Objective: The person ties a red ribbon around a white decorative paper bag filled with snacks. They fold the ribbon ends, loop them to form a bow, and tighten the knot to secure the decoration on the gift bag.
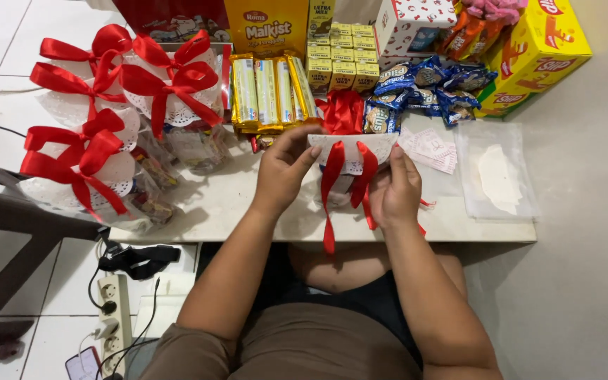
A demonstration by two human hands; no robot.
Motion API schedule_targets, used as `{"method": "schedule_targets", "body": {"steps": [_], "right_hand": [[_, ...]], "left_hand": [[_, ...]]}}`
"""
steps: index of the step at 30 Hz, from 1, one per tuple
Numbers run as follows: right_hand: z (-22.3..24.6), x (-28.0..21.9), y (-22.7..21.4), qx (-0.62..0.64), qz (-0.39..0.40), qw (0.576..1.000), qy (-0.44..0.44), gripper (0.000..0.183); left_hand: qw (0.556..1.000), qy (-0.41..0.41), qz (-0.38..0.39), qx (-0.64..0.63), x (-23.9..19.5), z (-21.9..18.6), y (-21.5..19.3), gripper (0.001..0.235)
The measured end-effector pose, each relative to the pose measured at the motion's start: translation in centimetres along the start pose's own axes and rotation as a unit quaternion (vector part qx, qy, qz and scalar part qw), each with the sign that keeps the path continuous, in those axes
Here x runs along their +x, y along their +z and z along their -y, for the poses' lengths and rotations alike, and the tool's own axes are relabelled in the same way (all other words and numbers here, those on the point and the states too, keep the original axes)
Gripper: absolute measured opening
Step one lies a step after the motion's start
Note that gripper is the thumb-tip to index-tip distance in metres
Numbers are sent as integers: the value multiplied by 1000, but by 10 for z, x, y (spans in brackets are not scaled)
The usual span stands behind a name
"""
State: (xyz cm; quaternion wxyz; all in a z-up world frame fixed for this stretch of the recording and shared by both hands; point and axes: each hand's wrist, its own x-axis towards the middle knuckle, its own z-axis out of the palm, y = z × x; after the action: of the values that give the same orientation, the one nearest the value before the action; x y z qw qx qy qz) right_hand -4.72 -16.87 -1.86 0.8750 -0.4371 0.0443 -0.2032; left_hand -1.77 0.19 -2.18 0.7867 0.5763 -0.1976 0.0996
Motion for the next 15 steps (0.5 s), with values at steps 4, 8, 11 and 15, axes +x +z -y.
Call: {"method": "schedule_targets", "body": {"steps": [4, 8, 11, 15], "right_hand": [[-7, 32, -53, -25, 54, 997, 48, 30], [30, 73, -52, -165, 174, 967, 85, 46], [74, 78, 4, -304, 308, 894, 115, 25], [96, 90, 55, -404, 381, 813, 176, 22]], "left_hand": [[998, -38, -52, 9, -6, 16, 4, 14], [998, -8, -56, 3, -11, 4, 13, 10], [999, 1, -43, -18, -16, -1, 21, 15], [999, -6, -51, -11, -15, 2, 24, 15]]}}
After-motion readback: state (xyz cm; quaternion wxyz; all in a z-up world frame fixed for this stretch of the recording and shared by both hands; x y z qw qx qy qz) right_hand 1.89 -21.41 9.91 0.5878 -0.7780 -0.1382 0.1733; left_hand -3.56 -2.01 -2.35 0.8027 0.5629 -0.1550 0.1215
